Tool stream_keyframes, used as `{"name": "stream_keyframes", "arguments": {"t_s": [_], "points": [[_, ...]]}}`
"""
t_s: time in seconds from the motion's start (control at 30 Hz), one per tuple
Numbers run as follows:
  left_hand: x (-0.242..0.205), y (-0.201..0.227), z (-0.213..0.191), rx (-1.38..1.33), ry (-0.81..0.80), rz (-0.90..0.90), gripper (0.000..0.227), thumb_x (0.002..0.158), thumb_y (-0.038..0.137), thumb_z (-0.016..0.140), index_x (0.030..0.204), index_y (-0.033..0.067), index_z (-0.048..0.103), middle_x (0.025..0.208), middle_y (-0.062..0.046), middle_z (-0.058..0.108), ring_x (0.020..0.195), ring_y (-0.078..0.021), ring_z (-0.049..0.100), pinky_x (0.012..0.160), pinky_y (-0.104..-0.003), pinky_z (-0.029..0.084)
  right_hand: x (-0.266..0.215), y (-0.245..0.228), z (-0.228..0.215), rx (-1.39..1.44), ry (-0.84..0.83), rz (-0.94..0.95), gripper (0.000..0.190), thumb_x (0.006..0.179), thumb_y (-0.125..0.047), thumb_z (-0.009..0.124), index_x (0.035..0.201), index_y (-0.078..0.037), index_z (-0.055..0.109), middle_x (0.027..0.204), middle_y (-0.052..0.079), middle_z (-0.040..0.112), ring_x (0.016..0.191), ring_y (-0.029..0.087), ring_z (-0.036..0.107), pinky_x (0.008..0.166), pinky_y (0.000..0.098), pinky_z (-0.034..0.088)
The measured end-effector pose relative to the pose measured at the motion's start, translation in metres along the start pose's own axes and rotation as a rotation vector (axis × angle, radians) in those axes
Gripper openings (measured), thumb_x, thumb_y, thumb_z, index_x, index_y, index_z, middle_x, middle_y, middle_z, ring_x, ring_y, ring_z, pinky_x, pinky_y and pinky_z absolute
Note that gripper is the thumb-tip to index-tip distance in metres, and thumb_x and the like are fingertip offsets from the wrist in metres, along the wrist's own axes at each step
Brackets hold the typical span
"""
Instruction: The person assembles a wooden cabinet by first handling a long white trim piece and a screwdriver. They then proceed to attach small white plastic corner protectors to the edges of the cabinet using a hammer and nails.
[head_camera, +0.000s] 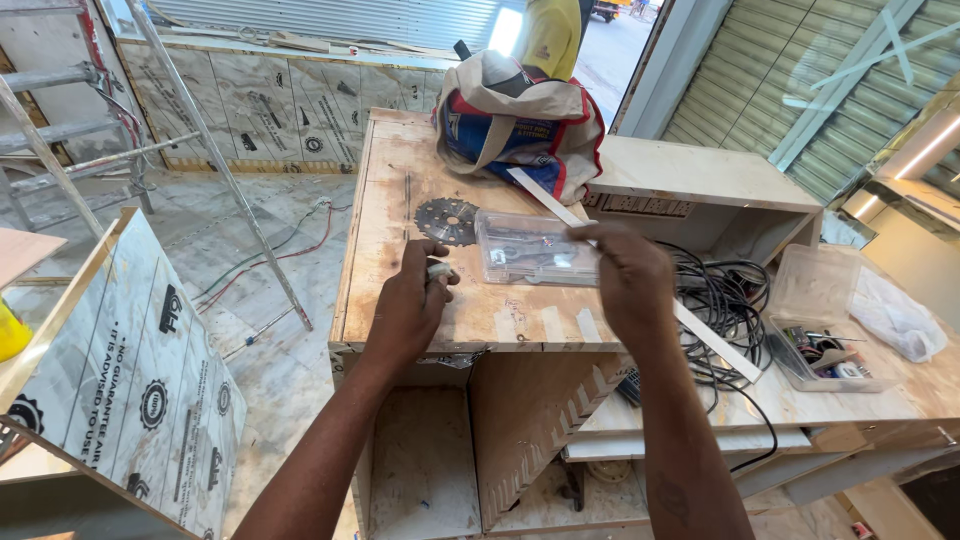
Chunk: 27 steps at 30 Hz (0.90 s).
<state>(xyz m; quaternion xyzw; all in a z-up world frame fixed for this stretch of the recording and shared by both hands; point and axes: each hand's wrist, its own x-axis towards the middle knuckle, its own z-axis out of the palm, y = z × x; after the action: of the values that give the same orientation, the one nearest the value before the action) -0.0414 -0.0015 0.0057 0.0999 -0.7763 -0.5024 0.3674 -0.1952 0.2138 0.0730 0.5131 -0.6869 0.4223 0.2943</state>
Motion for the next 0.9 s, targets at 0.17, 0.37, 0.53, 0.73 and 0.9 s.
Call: {"name": "stream_keyframes", "arguments": {"t_s": [0.17, 0.37, 0.53, 0.73, 0.9], "points": [[0.000, 0.001, 0.002, 0.093, -0.052, 0.071, 0.013, 0.099, 0.008, 0.059, 0.111, 0.0029, 0.055, 0.098, -0.013, 0.076, 0.086, -0.0248, 0.076, 0.074, -0.039, 0.056, -0.016, 0.010, 0.041, -0.027, -0.283, 0.122, 0.028, 0.084, 0.010, 0.054, 0.088, -0.006, 0.076, 0.096, 0.009, 0.076, 0.095, 0.025, 0.074, 0.087, 0.0375, 0.059], [-0.003, 0.010, -0.002, 0.234, -0.066, 0.140, 0.012, 0.097, 0.010, 0.065, 0.109, 0.0066, 0.064, 0.092, -0.016, 0.071, 0.083, -0.0307, 0.071, 0.074, -0.041, 0.053, -0.032, 0.002, 0.069, -0.218, -0.496, 0.206, 0.020, 0.082, 0.003, 0.060, 0.083, -0.008, 0.076, 0.098, 0.007, 0.072, 0.101, 0.028, 0.067, 0.087, 0.0433, 0.054], [-0.002, 0.012, -0.001, 0.204, -0.095, 0.091, 0.016, 0.095, 0.012, 0.064, 0.110, 0.0074, 0.062, 0.092, -0.014, 0.073, 0.089, -0.0285, 0.074, 0.074, -0.041, 0.053, -0.040, -0.002, 0.075, -0.249, -0.430, 0.169, 0.012, 0.081, 0.000, 0.064, 0.084, -0.007, 0.073, 0.096, 0.009, 0.069, 0.098, 0.030, 0.066, 0.085, 0.0441, 0.054], [-0.003, 0.012, 0.001, 0.246, -0.105, 0.105, 0.016, 0.096, 0.014, 0.066, 0.110, 0.0075, 0.063, 0.095, -0.015, 0.073, 0.091, -0.0304, 0.073, 0.074, -0.043, 0.053, -0.049, -0.008, 0.080, -0.292, -0.313, 0.113, 0.012, 0.078, 0.001, 0.064, 0.078, -0.008, 0.071, 0.094, 0.008, 0.069, 0.096, 0.030, 0.065, 0.083, 0.0443, 0.052], [-0.003, 0.014, 0.000, 0.248, -0.124, 0.081, 0.016, 0.096, 0.015, 0.065, 0.110, 0.0080, 0.063, 0.097, -0.015, 0.074, 0.093, -0.0290, 0.074, 0.075, -0.043, 0.054, -0.054, -0.003, 0.083, -0.233, -0.291, 0.108, 0.015, 0.077, 0.005, 0.064, 0.072, -0.008, 0.069, 0.090, 0.006, 0.068, 0.093, 0.029, 0.065, 0.083, 0.0429, 0.053]]}}
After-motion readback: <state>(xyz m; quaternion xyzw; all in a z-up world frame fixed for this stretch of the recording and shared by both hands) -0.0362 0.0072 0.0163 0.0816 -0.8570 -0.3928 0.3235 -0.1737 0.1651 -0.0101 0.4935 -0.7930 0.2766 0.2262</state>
